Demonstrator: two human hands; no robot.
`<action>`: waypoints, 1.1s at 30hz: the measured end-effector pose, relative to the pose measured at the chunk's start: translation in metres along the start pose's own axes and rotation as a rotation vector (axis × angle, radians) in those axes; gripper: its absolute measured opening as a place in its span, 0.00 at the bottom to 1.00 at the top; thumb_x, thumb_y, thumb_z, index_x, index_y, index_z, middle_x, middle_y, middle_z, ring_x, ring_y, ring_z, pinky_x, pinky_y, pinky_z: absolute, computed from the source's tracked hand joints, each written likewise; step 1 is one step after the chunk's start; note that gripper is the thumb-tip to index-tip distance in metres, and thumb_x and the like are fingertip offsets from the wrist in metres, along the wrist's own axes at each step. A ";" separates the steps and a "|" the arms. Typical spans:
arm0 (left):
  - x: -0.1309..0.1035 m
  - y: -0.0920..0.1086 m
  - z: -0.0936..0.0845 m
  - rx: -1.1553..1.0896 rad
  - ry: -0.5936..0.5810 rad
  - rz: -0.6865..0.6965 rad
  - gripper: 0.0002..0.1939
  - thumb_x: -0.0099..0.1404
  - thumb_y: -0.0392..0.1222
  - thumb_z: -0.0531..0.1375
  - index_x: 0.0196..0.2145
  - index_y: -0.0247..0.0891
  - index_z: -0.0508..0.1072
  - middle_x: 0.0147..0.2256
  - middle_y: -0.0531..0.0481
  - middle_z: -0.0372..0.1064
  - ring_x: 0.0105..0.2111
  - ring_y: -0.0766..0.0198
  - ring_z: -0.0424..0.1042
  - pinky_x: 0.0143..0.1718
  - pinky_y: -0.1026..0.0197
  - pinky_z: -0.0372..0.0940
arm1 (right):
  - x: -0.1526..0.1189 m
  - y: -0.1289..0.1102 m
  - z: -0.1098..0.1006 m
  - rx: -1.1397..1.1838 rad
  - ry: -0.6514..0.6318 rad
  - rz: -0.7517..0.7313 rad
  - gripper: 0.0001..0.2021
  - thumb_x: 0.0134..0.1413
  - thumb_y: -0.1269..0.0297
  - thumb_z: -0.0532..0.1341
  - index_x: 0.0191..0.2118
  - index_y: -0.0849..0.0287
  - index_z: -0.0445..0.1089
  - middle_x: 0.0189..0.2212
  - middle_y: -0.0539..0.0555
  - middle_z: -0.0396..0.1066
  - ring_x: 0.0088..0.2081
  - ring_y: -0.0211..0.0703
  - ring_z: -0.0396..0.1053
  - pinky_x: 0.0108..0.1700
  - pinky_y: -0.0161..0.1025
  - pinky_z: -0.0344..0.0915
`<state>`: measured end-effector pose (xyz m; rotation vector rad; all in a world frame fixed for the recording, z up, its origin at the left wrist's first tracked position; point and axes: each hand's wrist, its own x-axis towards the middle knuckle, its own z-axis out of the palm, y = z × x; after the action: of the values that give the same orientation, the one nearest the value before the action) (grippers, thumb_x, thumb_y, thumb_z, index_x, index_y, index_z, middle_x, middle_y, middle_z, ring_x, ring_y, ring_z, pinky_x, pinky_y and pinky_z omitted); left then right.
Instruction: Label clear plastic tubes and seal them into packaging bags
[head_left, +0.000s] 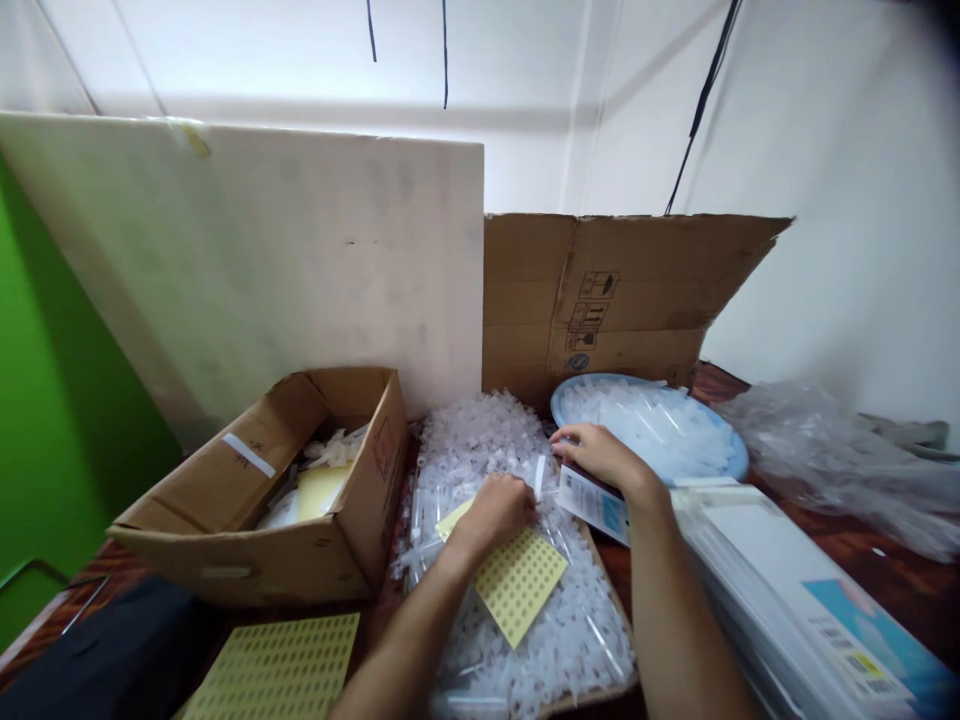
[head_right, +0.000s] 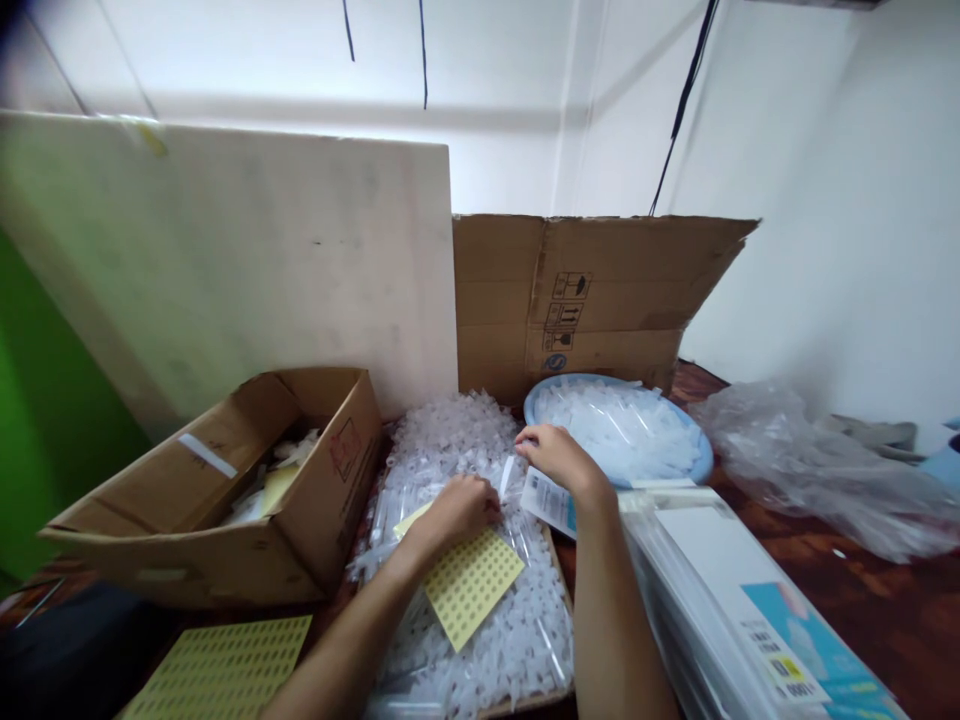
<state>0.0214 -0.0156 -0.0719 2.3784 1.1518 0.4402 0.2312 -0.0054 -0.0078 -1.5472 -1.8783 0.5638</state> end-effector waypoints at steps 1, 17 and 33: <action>0.000 -0.002 0.001 -0.037 0.016 -0.001 0.06 0.60 0.33 0.64 0.30 0.36 0.82 0.32 0.40 0.79 0.36 0.53 0.77 0.45 0.55 0.67 | 0.001 -0.001 0.004 0.011 -0.014 0.003 0.09 0.50 0.69 0.63 0.35 0.55 0.81 0.33 0.54 0.82 0.38 0.51 0.78 0.43 0.41 0.68; -0.010 0.009 -0.102 -0.972 0.866 0.020 0.23 0.64 0.60 0.65 0.38 0.33 0.81 0.28 0.48 0.75 0.28 0.64 0.75 0.33 0.62 0.69 | 0.002 -0.091 0.042 0.559 0.111 -0.301 0.07 0.59 0.58 0.66 0.39 0.55 0.75 0.36 0.52 0.78 0.40 0.45 0.76 0.46 0.42 0.69; -0.009 0.040 -0.098 -1.530 0.786 0.043 0.22 0.52 0.55 0.75 0.34 0.33 0.79 0.36 0.44 0.79 0.32 0.66 0.73 0.31 0.66 0.64 | -0.004 -0.116 0.060 0.846 0.247 -0.325 0.11 0.61 0.56 0.66 0.34 0.57 0.69 0.26 0.49 0.73 0.29 0.41 0.73 0.34 0.37 0.68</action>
<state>-0.0039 -0.0193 0.0313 0.8436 0.5318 1.6101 0.1083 -0.0302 0.0274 -0.7044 -1.3757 0.8267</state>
